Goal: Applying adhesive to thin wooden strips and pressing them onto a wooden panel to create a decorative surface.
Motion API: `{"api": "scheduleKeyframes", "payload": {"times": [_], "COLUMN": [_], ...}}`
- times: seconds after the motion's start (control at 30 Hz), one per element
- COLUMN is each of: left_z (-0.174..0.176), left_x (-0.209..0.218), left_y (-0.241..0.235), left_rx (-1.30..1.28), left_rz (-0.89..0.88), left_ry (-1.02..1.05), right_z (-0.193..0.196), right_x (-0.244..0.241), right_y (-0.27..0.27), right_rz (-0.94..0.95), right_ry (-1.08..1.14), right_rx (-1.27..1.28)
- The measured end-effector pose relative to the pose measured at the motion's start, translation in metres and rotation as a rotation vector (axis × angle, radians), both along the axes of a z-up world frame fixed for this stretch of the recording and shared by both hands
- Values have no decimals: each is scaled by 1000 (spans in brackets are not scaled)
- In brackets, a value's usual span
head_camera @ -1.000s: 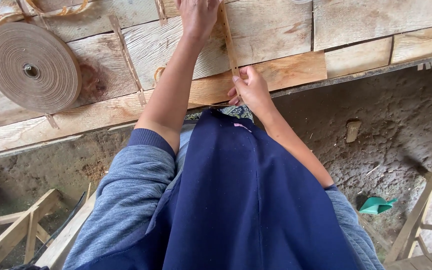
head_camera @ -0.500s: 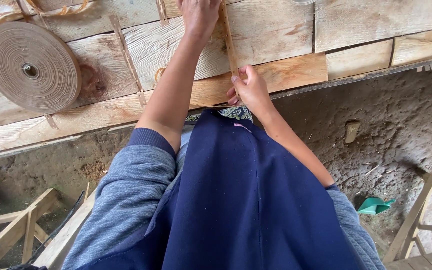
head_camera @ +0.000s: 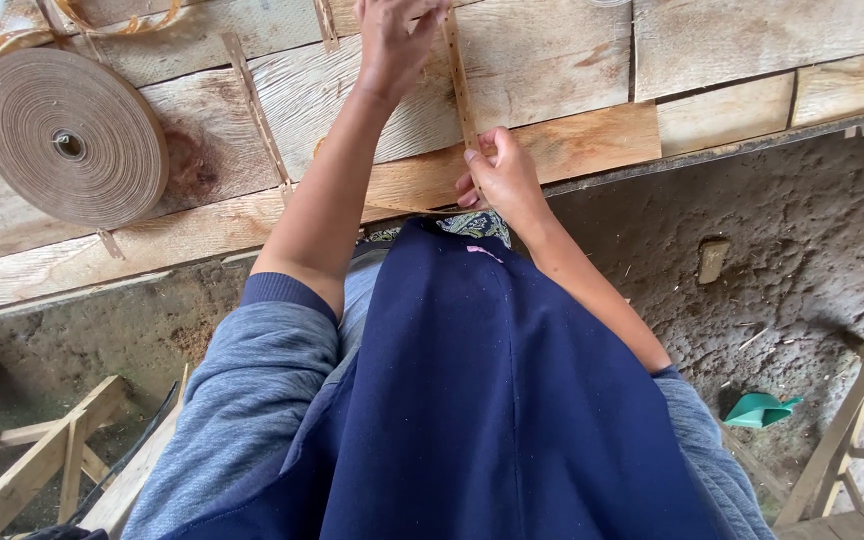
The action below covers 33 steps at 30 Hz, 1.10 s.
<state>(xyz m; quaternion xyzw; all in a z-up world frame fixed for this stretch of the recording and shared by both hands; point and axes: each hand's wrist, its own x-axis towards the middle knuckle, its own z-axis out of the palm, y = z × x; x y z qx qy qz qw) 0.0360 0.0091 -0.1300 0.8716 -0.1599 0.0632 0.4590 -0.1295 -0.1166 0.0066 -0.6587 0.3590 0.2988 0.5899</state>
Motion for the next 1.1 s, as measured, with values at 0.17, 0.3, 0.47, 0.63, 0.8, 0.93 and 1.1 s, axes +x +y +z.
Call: {"api": "scheduleKeyframes", "payload": {"times": [0.17, 0.3, 0.47, 0.63, 0.8, 0.93, 1.1], "left_z": [-3, -12, -11, -14, -17, -6, -18], "left_x": [-19, -26, -28, -31, -33, -31, -31], "left_y": [8, 2, 1, 0, 0, -1, 0], "left_rx": [346, 455, 521, 543, 562, 595, 584], "left_rz": [-235, -252, -242, -230, -235, -239, -250], "left_ry": [-174, -66, 18, 2, -9, 74, 43], "right_z": [5, 2, -4, -11, -26, -15, 0], "right_x": [2, 1, -3, -9, -16, -16, -14], "right_y": [2, 2, 1, -4, -7, -14, -12], "right_rz": [44, 40, -8, -22, -75, 66, 85], "right_ry": [17, 0, -31, -52, -45, -109, -93], "right_rx": [-40, -37, -5, 23, 91, 12, -13]}}
